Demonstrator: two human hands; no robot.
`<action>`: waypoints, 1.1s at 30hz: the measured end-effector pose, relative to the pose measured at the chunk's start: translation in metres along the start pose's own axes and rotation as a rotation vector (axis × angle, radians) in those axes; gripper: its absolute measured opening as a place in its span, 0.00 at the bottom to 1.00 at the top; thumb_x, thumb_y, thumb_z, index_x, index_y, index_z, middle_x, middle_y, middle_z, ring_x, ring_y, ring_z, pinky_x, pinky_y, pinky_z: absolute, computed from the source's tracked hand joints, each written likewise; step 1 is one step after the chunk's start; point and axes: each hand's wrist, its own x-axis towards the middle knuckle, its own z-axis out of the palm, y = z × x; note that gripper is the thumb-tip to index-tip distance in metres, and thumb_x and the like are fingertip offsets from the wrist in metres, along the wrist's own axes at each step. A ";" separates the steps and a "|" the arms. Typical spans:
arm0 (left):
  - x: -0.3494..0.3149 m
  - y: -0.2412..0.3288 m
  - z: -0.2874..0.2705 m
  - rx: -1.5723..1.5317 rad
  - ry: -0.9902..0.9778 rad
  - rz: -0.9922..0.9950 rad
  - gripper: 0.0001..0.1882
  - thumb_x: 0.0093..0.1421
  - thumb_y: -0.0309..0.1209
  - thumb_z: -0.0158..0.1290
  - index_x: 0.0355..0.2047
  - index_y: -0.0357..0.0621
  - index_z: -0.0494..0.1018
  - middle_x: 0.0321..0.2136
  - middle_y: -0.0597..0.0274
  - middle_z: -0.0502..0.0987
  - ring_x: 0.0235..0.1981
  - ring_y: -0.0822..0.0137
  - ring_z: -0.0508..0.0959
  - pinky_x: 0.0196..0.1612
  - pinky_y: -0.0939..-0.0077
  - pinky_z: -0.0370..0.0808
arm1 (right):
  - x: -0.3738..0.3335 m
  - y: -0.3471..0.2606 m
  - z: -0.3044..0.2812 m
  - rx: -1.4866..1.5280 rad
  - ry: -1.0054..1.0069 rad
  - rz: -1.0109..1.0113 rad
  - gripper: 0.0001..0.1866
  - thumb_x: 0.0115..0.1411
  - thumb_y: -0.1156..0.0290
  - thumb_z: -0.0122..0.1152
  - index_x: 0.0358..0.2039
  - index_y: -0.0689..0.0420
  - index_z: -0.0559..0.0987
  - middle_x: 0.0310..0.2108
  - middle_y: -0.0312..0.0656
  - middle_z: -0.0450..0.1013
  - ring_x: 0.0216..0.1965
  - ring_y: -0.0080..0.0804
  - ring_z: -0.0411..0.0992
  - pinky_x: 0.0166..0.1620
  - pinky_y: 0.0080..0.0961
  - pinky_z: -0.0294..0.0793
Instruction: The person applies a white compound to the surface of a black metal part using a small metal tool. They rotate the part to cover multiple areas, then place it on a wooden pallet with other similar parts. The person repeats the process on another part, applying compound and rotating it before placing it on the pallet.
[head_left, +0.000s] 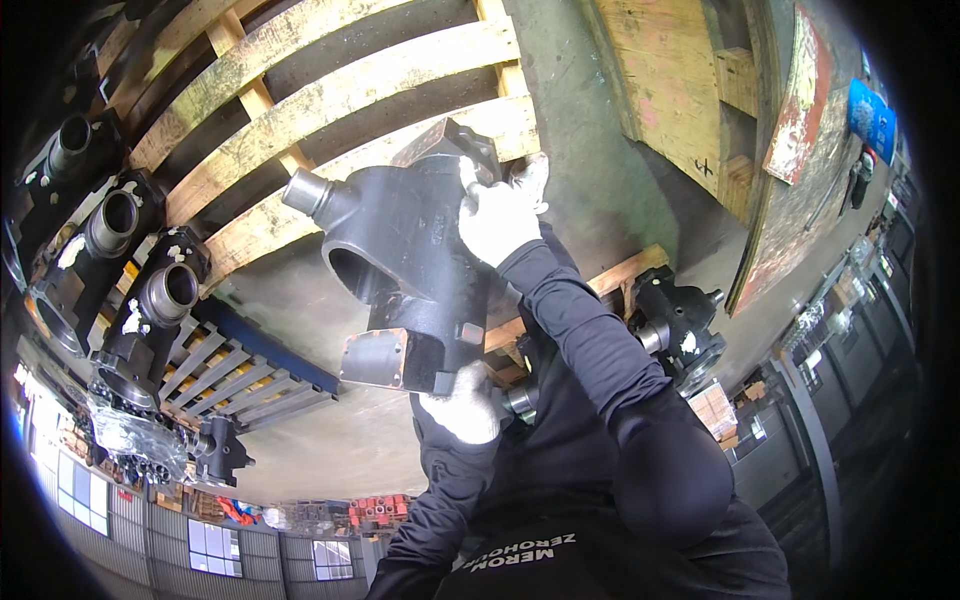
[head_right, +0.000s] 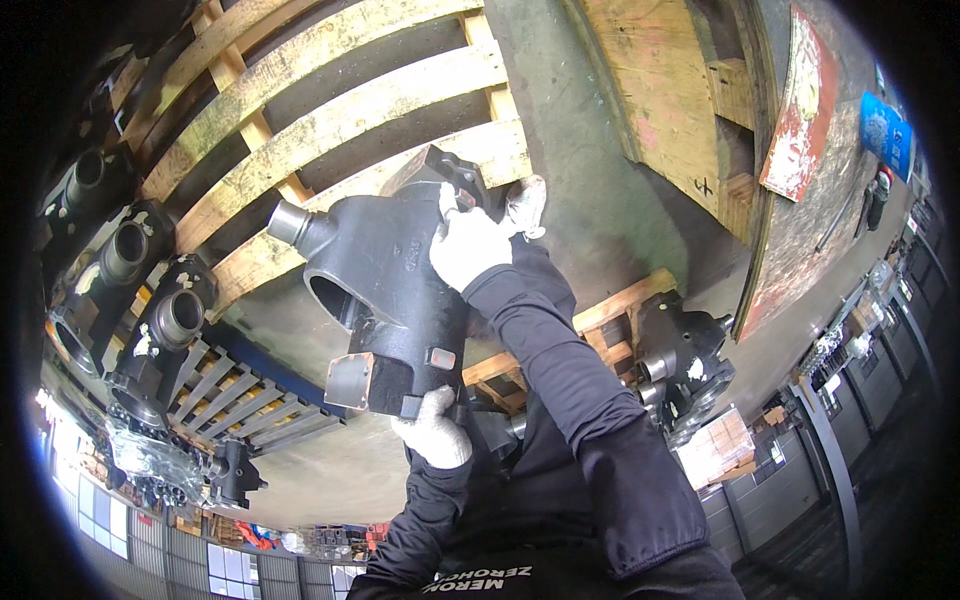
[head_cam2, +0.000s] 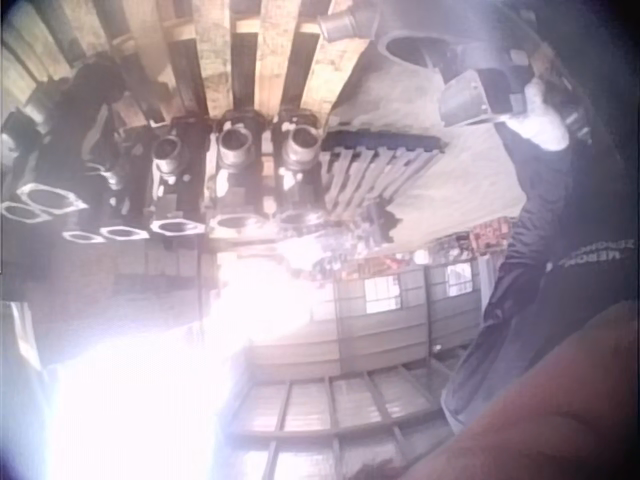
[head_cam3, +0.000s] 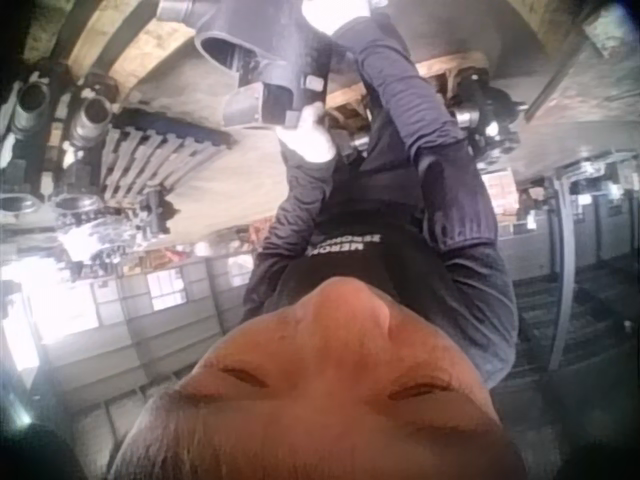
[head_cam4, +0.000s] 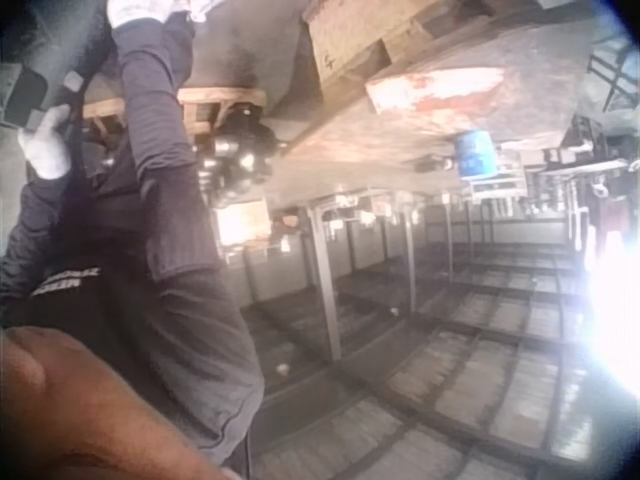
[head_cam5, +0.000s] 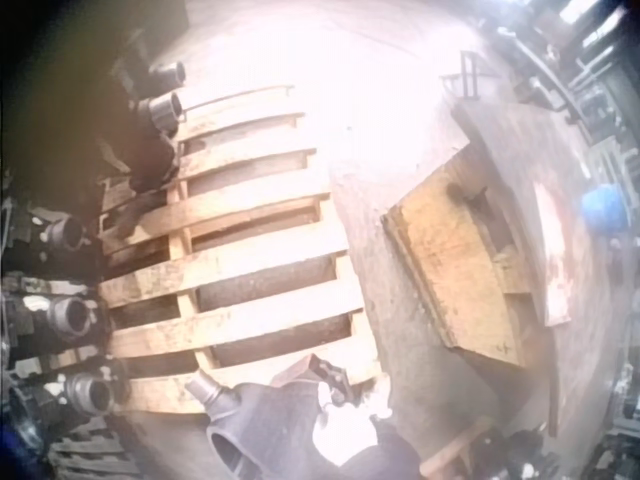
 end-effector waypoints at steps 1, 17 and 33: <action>-0.001 0.000 0.000 -0.005 0.003 0.026 0.19 0.42 0.20 0.58 0.39 0.37 0.75 0.32 0.61 0.78 0.30 0.65 0.76 0.36 0.73 0.75 | -0.003 0.000 0.000 0.033 -0.007 -0.012 0.28 0.62 0.63 0.53 0.63 0.54 0.72 0.37 0.55 0.77 0.39 0.52 0.78 0.48 0.53 0.75; 0.008 -0.013 -0.009 0.021 -0.031 0.179 0.23 0.43 0.18 0.55 0.45 0.34 0.75 0.38 0.57 0.80 0.38 0.61 0.80 0.44 0.70 0.77 | -0.035 0.029 -0.013 0.298 0.104 -0.142 0.18 0.62 0.68 0.58 0.52 0.53 0.81 0.31 0.54 0.73 0.34 0.54 0.75 0.39 0.43 0.75; 0.017 -0.014 -0.011 -0.050 -0.054 0.171 0.29 0.48 0.18 0.61 0.54 0.35 0.72 0.42 0.56 0.79 0.38 0.63 0.80 0.44 0.70 0.77 | -0.070 0.030 -0.040 0.797 0.119 0.110 0.22 0.68 0.73 0.57 0.61 0.62 0.68 0.41 0.45 0.80 0.38 0.31 0.78 0.44 0.26 0.77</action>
